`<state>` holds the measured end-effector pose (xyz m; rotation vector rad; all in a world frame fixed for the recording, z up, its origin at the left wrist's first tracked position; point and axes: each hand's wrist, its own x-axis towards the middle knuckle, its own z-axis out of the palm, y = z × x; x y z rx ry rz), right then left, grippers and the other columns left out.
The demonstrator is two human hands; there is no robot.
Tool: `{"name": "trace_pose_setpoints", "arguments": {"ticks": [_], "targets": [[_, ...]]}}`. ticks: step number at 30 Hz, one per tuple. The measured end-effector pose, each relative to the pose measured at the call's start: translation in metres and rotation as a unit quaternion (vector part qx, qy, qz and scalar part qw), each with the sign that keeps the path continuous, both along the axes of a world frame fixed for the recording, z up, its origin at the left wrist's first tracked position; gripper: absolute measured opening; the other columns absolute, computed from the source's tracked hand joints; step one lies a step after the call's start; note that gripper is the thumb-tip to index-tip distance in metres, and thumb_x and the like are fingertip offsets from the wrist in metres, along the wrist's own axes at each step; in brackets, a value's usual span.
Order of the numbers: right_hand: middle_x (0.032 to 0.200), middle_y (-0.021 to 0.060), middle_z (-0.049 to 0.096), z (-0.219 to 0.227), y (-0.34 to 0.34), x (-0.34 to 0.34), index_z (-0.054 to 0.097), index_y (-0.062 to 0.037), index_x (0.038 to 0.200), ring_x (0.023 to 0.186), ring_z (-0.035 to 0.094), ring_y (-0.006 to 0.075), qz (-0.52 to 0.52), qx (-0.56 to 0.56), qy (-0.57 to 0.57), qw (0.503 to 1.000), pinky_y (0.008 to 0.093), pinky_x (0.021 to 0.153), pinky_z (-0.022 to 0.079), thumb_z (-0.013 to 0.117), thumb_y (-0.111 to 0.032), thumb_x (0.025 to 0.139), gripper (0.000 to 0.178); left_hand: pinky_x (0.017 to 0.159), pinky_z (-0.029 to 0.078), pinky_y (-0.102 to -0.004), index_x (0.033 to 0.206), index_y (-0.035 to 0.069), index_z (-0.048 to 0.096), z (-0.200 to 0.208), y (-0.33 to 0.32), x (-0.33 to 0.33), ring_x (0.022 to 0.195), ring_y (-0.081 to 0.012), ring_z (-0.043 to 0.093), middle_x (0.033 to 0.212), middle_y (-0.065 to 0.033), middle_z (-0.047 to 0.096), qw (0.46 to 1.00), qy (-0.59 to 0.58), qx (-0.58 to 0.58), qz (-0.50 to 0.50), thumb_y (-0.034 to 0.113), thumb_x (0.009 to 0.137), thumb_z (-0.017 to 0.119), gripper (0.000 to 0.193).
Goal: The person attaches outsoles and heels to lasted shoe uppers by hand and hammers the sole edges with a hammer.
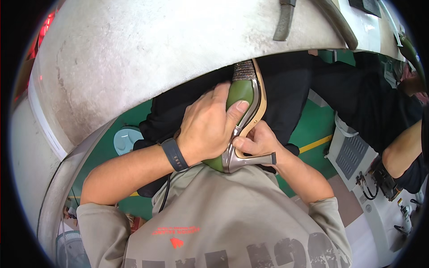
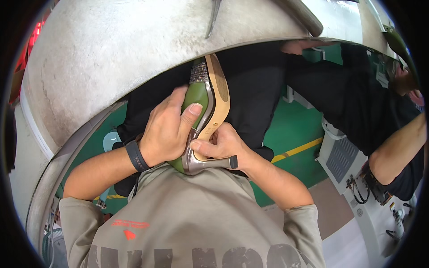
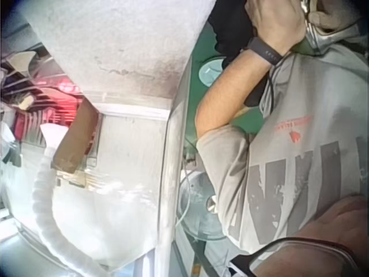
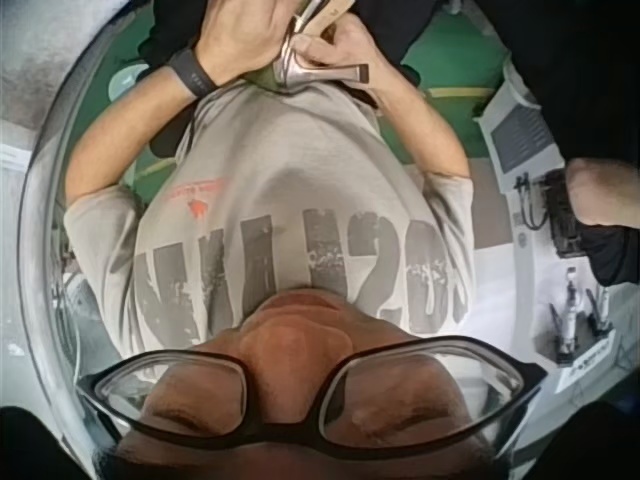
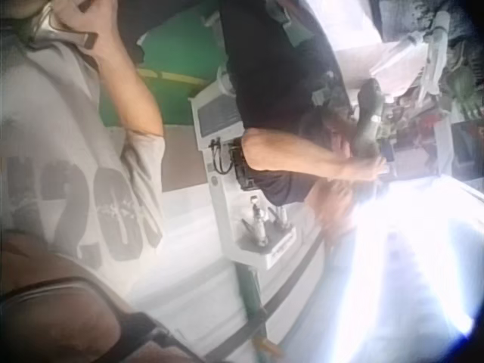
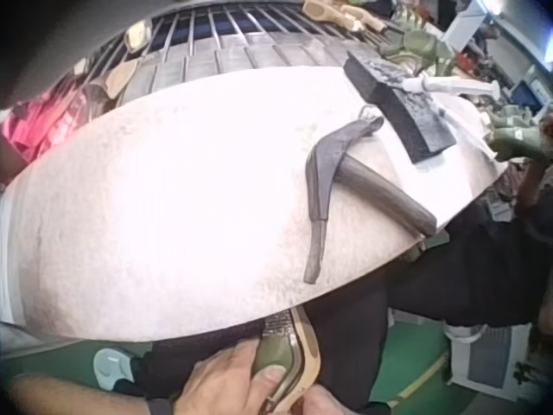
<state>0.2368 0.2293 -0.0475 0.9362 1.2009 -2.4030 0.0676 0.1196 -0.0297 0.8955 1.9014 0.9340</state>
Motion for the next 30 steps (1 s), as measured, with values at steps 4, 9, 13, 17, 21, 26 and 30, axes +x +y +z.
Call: {"name": "trace_pose_setpoints", "arguments": {"ticks": [4, 9, 13, 17, 21, 26, 30], "targets": [[0.111, 0.0032, 0.067, 0.002, 0.002, 0.005, 0.059, 0.0005, 0.129, 0.095, 0.064, 0.0104, 0.01, -0.014, 0.032, 0.999, 0.0278, 0.081, 0.054, 0.086, -0.023, 0.087, 0.056, 0.087, 0.052, -0.0515, 0.133, -0.008, 0.051, 0.004, -0.001, 0.002, 0.101, -0.0519, 0.064, 0.11, -0.0308, 0.066, 1.0, -0.001, 0.024, -0.014, 0.032, 0.108, 0.053, 0.047], [0.119, 0.003, 0.066, 0.034, -0.002, 0.013, 0.055, -0.0013, 0.135, 0.107, 0.066, 0.0125, 0.017, 0.016, 0.112, 0.993, 0.0292, 0.09, 0.055, 0.089, -0.015, 0.082, 0.065, 0.097, 0.052, -0.0479, 0.143, -0.006, 0.044, 0.044, -0.013, -0.002, 0.115, -0.0448, 0.064, 0.126, -0.0269, 0.063, 0.992, -0.002, 0.102, -0.07, 0.043, 0.084, 0.081, 0.085], [0.122, 0.0044, 0.066, 0.077, -0.025, -0.014, 0.053, -0.0018, 0.138, 0.11, 0.066, 0.014, -0.049, 0.043, 0.181, 0.981, 0.0319, 0.094, 0.055, 0.086, -0.008, 0.084, 0.063, 0.103, 0.05, -0.0444, 0.147, -0.006, 0.043, 0.077, -0.029, -0.022, 0.12, -0.0408, 0.062, 0.131, -0.0253, 0.061, 0.976, 0.07, 0.18, -0.1, 0.039, 0.072, 0.09, 0.099], [0.127, 0.008, 0.067, 0.093, -0.021, -0.07, 0.056, 0.0005, 0.138, 0.115, 0.066, 0.0152, 0.028, 0.052, 0.24, 0.969, 0.0322, 0.097, 0.056, 0.078, -0.004, 0.092, 0.052, 0.101, 0.052, -0.0421, 0.145, -0.004, 0.048, 0.126, -0.038, -0.082, 0.116, -0.039, 0.066, 0.126, -0.0244, 0.065, 0.94, 0.243, 0.204, -0.123, 0.027, 0.07, 0.09, 0.092], [0.102, 0.013, 0.077, 0.1, -0.008, -0.109, 0.068, 0.0033, 0.119, 0.092, 0.074, 0.0157, -0.001, 0.389, 0.237, 0.89, 0.0299, 0.083, 0.06, 0.079, -0.006, 0.09, 0.032, 0.1, 0.05, -0.0422, 0.142, -0.002, 0.052, 0.142, -0.044, -0.155, 0.113, -0.0393, 0.065, 0.121, -0.0244, 0.066, 0.898, 0.399, 0.138, -0.121, 0.026, 0.071, 0.089, 0.085], [0.113, 0.0185, 0.073, 0.117, 0.052, -0.146, 0.068, -0.001, 0.123, 0.103, 0.07, 0.0348, -0.01, 0.782, 0.297, 0.548, 0.0428, 0.091, 0.056, 0.077, -0.004, 0.085, 0.039, 0.104, 0.049, -0.0396, 0.141, -0.006, 0.053, 0.123, -0.046, -0.195, 0.118, -0.0347, 0.065, 0.126, -0.0243, 0.067, 0.964, 0.217, 0.126, -0.086, 0.033, 0.076, 0.089, 0.084], [0.125, 0.0218, 0.065, 0.12, 0.105, -0.169, 0.067, -0.0017, 0.128, 0.109, 0.064, 0.0392, 0.035, 0.889, 0.158, 0.428, 0.0467, 0.095, 0.053, 0.064, 0.005, 0.082, 0.047, 0.098, 0.052, -0.0424, 0.136, -0.005, 0.056, 0.125, -0.037, -0.193, 0.111, -0.0415, 0.067, 0.118, -0.027, 0.069, 0.96, 0.23, 0.143, -0.078, 0.037, 0.083, 0.086, 0.074]]}}
